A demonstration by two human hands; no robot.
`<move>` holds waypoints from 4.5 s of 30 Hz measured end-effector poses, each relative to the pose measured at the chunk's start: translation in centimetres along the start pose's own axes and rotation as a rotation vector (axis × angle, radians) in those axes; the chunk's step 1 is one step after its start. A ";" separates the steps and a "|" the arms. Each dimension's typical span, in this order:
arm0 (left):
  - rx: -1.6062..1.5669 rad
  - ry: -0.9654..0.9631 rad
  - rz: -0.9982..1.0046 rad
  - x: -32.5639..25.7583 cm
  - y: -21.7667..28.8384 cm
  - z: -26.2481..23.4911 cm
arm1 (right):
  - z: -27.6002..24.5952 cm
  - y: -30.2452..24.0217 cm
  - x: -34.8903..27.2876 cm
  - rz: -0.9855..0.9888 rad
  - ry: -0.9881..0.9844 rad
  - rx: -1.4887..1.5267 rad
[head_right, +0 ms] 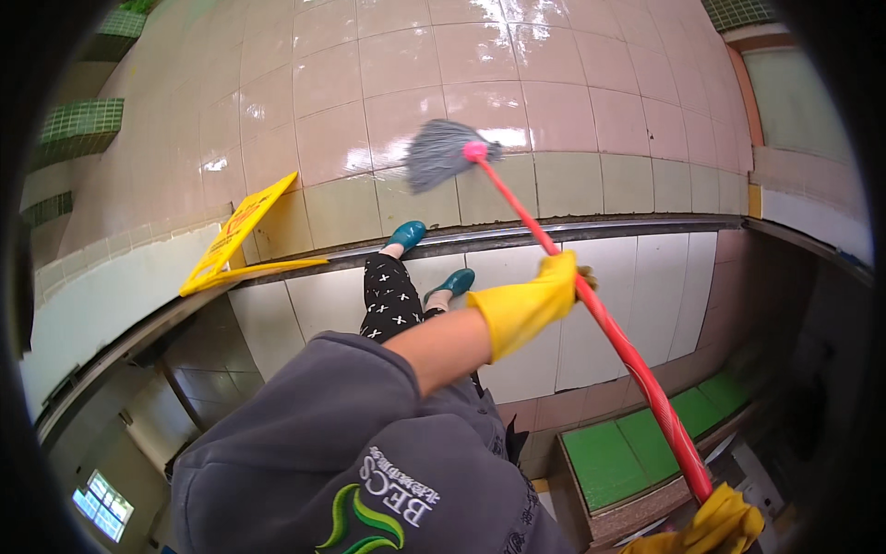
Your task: The person mops the wet tiled outdoor floor with a mop, then enters the restroom carrying the mop.
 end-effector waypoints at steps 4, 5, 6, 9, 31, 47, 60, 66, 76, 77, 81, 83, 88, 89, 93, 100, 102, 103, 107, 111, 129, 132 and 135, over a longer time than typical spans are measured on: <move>0.120 -0.078 -0.014 1.5 -3.2 3.3 | 6.5 -1.5 1.8 -0.114 -0.520 -0.001; 0.175 -0.081 -0.004 1.5 -3.3 3.6 | 5.1 -0.9 2.1 -0.117 -0.540 0.002; 0.128 -0.087 0.019 1.6 -3.5 3.5 | 1.9 0.2 2.8 -0.060 -0.400 0.120; 0.137 -0.034 0.084 0.8 -3.3 2.3 | -0.2 2.4 4.7 0.072 -0.332 0.479; 0.077 -0.017 0.192 0.0 4.8 -7.5 | 14.3 13.0 12.9 0.333 -0.880 0.739; 0.240 -0.484 0.051 17.4 6.6 34.3 | 13.8 14.6 28.4 -0.049 -0.941 -0.016; 0.292 -0.460 0.018 20.5 -2.3 32.9 | 16.2 40.6 38.0 0.226 -0.321 0.437; 0.371 -0.670 0.178 19.4 -7.6 38.0 | 4.3 37.5 35.9 0.308 -0.396 0.470; 0.147 -0.221 -0.048 26.5 -21.0 40.5 | -23.4 33.4 37.8 0.435 -0.574 0.443; 0.111 -0.183 -0.088 26.5 -23.2 41.0 | -25.9 33.0 38.1 0.409 -0.551 0.440; 0.163 -0.178 -0.314 29.0 -30.8 44.9 | -32.5 31.9 41.5 0.356 -0.510 0.404; 0.356 -0.179 -0.506 31.9 -34.0 44.5 | -34.9 31.3 43.1 0.341 -0.428 0.350; 0.439 -0.053 -0.407 36.4 -38.5 52.7 | -38.9 34.0 48.3 0.430 -0.281 0.219; 0.453 -0.046 -0.412 39.0 -38.8 53.4 | -39.3 35.0 49.2 0.448 -0.299 0.175; 0.440 -0.337 -0.315 44.7 -39.9 66.3 | -39.6 38.0 57.5 0.359 -0.309 0.073; 0.662 -0.354 -0.425 56.0 -45.9 83.5 | -39.8 46.6 68.2 0.281 -0.367 -0.062; 0.751 -0.329 -0.373 56.7 -47.7 87.5 | -40.8 47.6 71.1 0.365 -0.194 -0.003; 0.769 -0.298 -0.381 57.1 -49.2 88.6 | -41.8 47.9 72.0 0.444 -0.012 0.062; 0.718 -0.228 -0.239 56.3 -55.3 90.8 | -49.6 48.1 76.7 0.235 0.149 0.073; 0.729 -0.127 -0.113 49.7 -57.8 91.6 | -60.1 47.1 80.7 0.254 0.210 0.288; 0.583 0.636 0.572 49.7 -28.9 59.8 | -39.5 67.0 75.4 0.691 -0.900 0.834; 0.649 0.740 0.511 48.6 -27.7 58.0 | -38.0 67.2 73.1 0.699 -1.127 0.804; 0.605 0.702 0.243 50.0 -30.9 59.8 | -41.0 66.8 74.9 0.777 -1.078 0.788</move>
Point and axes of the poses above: each hand's wrist, its own x-axis towards the middle knuckle, its own z-axis out of the palm, y = z × x, the point moved 5 cm from there along x, towards the middle knuckle, and after that the axes turned 6 degrees about -y, right-handed, at the moved point
